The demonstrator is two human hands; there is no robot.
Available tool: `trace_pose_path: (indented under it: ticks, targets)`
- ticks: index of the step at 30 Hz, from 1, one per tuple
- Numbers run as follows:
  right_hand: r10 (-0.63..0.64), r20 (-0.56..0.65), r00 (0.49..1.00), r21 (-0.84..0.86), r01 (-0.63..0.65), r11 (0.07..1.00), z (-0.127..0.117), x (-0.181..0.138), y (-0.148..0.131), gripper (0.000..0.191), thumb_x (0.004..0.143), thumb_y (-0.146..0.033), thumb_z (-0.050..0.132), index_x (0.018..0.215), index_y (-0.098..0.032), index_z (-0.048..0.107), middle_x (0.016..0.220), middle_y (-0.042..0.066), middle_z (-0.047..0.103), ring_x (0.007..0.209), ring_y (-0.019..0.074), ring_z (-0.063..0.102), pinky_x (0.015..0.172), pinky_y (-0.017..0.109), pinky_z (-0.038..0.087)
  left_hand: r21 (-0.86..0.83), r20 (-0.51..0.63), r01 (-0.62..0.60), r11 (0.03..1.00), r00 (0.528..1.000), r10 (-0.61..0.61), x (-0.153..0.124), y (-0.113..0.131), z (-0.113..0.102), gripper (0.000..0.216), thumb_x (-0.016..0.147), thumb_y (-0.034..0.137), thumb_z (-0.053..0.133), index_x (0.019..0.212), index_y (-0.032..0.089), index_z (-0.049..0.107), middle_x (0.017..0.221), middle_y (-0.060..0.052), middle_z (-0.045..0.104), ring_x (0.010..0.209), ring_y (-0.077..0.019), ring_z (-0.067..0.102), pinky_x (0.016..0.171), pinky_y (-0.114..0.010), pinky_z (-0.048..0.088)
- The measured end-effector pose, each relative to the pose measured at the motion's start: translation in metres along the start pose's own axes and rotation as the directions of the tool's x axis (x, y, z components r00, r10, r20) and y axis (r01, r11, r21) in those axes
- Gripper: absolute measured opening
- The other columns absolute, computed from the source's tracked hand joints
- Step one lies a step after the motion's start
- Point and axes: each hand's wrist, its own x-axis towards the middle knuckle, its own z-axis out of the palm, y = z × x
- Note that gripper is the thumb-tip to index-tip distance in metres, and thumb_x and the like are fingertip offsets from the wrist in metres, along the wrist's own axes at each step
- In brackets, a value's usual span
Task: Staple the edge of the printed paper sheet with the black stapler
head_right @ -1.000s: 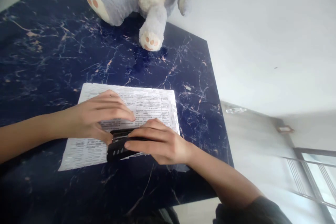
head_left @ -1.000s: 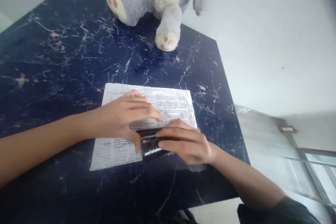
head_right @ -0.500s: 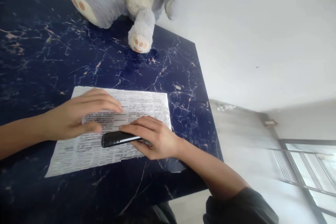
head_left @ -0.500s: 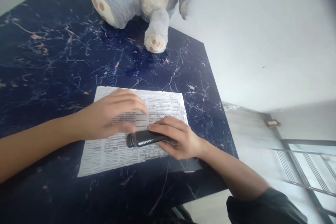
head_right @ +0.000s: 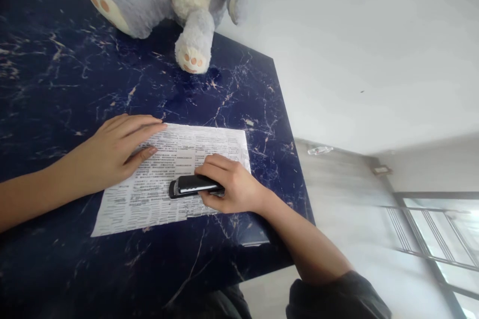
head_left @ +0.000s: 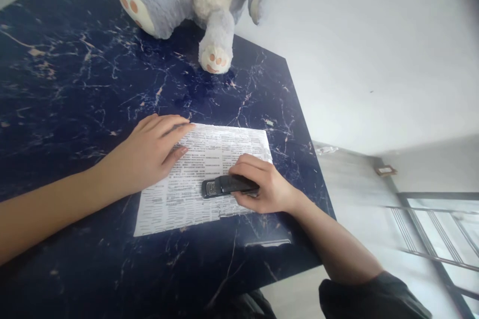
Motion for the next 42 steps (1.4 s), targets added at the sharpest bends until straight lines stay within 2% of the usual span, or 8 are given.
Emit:
trace_pose_path:
  ticks: [4,10,17,26,31,35,39,42]
  targets:
    - [-0.035,0.004,0.999,-0.034,0.035,0.999,0.002,0.000,0.002,0.025,0.100,-0.025,0.065,0.124,-0.019,0.062,0.098,0.007,0.065,0.087,0.0189,0.060,0.073,0.034,0.053,0.007,-0.023,0.018,1.000,1.000,-0.017,0.001,0.000,-0.001,0.047,0.109,0.035,0.044,0.153,0.022,0.054,0.141,-0.015,0.061,0.129,-0.0370,0.059,0.116,-0.061,0.045]
    - [-0.053,0.011,0.999,-0.038,0.053,0.998,0.001,0.001,0.001,0.023,0.099,-0.023,0.064,0.122,-0.019,0.062,0.093,0.005,0.062,0.083,0.0184,0.057,0.069,0.034,0.050,-0.025,-0.044,0.007,1.000,0.999,-0.008,0.000,-0.002,-0.001,0.035,0.106,0.030,0.047,0.135,0.024,0.065,0.128,-0.012,0.063,0.120,-0.0344,0.060,0.109,-0.058,0.049]
    - [-0.075,0.048,0.996,-0.033,0.077,0.997,0.003,0.000,-0.003,0.020,0.101,-0.023,0.062,0.120,-0.018,0.061,0.093,0.005,0.060,0.084,0.0187,0.056,0.070,0.033,0.049,-0.015,-0.036,0.009,1.000,0.999,-0.010,0.000,0.000,-0.003,0.027,0.107,0.026,0.043,0.123,0.023,0.065,0.127,-0.010,0.063,0.119,-0.0315,0.060,0.108,-0.056,0.049]
    - [-0.083,0.046,0.996,-0.059,0.085,0.995,0.003,0.000,-0.004,0.020,0.099,-0.021,0.062,0.119,-0.018,0.059,0.092,0.005,0.060,0.084,0.0189,0.056,0.069,0.033,0.048,-0.047,-0.026,0.028,0.998,0.999,-0.030,0.000,0.000,-0.003,0.028,0.106,0.025,0.042,0.121,0.024,0.066,0.128,-0.010,0.064,0.120,-0.0323,0.061,0.110,-0.057,0.049]
    - [-0.051,0.065,0.997,-0.061,0.055,0.997,0.003,0.000,-0.006,0.019,0.100,-0.023,0.062,0.119,-0.019,0.059,0.094,0.005,0.061,0.084,0.0192,0.056,0.070,0.033,0.048,-0.078,-0.030,0.048,0.996,0.998,-0.050,0.001,0.004,-0.006,0.036,0.106,0.026,0.042,0.136,0.025,0.062,0.135,-0.011,0.064,0.126,-0.0341,0.060,0.113,-0.059,0.046]
    - [0.022,0.169,0.985,-0.097,-0.006,0.995,-0.013,-0.002,-0.007,0.008,0.096,-0.022,0.063,0.103,-0.021,0.058,0.090,0.004,0.059,0.079,0.0178,0.052,0.067,0.033,0.043,-0.088,-0.041,0.054,0.995,0.998,-0.058,0.001,0.004,-0.007,0.037,0.106,0.026,0.044,0.140,0.026,0.061,0.141,-0.011,0.063,0.128,-0.0336,0.060,0.115,-0.059,0.046]
    - [0.161,0.239,0.958,-0.178,-0.120,0.977,-0.049,-0.013,0.006,0.018,0.093,-0.024,0.068,0.087,-0.023,0.052,0.081,0.000,0.054,0.070,0.0144,0.046,0.062,0.032,0.037,-0.072,-0.059,0.059,0.996,0.996,-0.064,0.001,0.004,-0.007,0.035,0.107,0.025,0.044,0.137,0.025,0.060,0.137,-0.011,0.063,0.126,-0.0330,0.060,0.116,-0.059,0.046]
    - [0.145,0.317,0.937,-0.106,-0.117,0.988,-0.075,-0.024,0.029,0.030,0.099,-0.047,0.071,0.088,-0.023,0.059,0.079,-0.001,0.057,0.069,0.0140,0.050,0.063,0.031,0.040,-0.079,-0.069,0.071,0.994,0.995,-0.076,0.001,0.005,-0.007,0.033,0.108,0.026,0.043,0.135,0.025,0.061,0.134,-0.011,0.064,0.126,-0.0325,0.061,0.117,-0.058,0.046]
